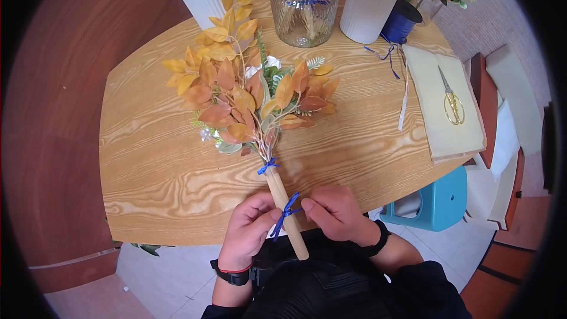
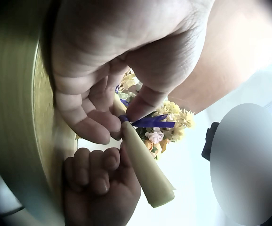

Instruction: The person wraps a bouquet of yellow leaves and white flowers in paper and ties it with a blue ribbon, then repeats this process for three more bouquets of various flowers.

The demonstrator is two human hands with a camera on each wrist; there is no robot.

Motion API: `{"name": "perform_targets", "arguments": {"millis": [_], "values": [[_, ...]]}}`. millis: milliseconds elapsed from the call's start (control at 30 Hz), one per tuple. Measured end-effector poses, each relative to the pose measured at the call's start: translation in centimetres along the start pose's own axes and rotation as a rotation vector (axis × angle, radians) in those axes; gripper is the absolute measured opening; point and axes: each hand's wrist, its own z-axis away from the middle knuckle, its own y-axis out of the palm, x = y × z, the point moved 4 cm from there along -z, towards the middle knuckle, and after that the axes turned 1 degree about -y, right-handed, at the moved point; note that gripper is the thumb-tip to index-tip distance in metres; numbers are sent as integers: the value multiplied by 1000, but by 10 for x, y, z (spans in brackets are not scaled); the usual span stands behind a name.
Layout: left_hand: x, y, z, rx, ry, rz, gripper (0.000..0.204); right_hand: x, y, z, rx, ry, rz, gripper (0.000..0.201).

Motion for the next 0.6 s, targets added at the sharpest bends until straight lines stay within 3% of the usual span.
{"name": "perform_targets", "arguments": {"millis": [200,300,400,500,600], "values": [[-3,0,17,9,28,-191,31,1,0,-1,1,-69,19,26],[-5,1,30,-70,-32,-310,35,2,8,-2,94,-123,147,22],[-11,4,41,-94,-57,-354,36,10,13,-3,141,-188,332,30],[-14,11,45,-111,-43,-323,39,7,16,-1,149,-228,388,36],[-16,15,49,-141,-47,-472,38,6,15,0,179,-215,388,34]]}}
